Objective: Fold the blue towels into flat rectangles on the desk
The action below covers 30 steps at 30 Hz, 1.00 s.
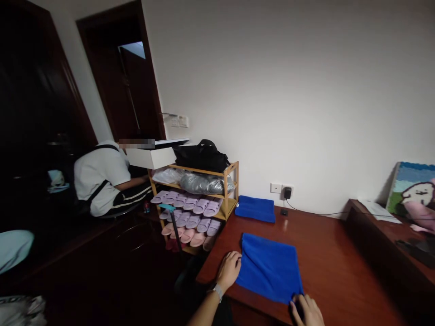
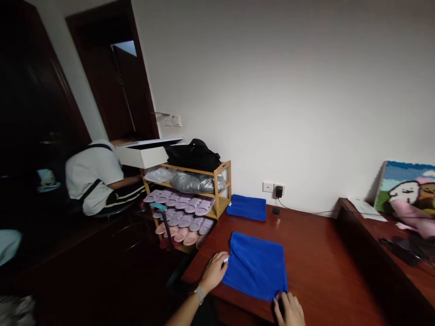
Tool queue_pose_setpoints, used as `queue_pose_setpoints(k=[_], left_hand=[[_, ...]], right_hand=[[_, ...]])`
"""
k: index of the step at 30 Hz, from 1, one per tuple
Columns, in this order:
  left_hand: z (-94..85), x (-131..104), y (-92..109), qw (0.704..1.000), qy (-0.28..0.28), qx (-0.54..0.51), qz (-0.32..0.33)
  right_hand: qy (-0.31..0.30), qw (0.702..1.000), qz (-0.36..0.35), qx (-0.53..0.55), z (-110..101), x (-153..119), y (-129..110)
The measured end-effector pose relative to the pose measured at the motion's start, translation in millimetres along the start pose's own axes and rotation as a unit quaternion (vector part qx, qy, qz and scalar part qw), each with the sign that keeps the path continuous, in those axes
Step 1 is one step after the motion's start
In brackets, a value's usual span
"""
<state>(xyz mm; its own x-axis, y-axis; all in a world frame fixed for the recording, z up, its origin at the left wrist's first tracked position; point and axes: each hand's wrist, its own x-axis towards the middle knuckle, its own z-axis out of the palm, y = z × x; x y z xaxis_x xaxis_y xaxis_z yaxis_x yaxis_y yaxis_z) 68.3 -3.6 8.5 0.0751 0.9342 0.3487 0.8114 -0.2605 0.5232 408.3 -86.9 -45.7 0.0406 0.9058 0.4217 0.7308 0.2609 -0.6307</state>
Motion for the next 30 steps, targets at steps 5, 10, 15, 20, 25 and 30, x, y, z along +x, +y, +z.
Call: queue_pose_setpoints(k=[5,10,15,20,25,30], left_hand=[[-6.2,-25.1,1.7,0.996,-0.01,-0.086,-0.018],[-8.5,-31.6,6.1,0.981,-0.013,-0.187,-0.055],[-12.9,-34.2,18.6,0.952,-0.016,-0.291,-0.088],[-23.9,-26.3,45.3,0.93,-0.015,-0.359,-0.08],[-41.0,-19.9,94.3,0.92,-0.053,-0.388,-0.032],[-72.3,-27.6,148.6,0.948,-0.12,-0.285,0.072]], right_hand=[[-0.006,0.998,0.034,0.049,-7.6,1.8,-2.4],[0.005,0.985,0.108,0.131,-16.4,4.2,-5.9],[0.041,0.973,0.154,0.167,-21.9,7.2,3.6],[0.088,0.954,0.2,0.203,-29.1,5.2,9.4],[0.078,0.944,0.235,0.221,-54.5,-0.7,1.3],[0.117,0.937,0.257,0.208,-86.4,5.8,-2.4]])
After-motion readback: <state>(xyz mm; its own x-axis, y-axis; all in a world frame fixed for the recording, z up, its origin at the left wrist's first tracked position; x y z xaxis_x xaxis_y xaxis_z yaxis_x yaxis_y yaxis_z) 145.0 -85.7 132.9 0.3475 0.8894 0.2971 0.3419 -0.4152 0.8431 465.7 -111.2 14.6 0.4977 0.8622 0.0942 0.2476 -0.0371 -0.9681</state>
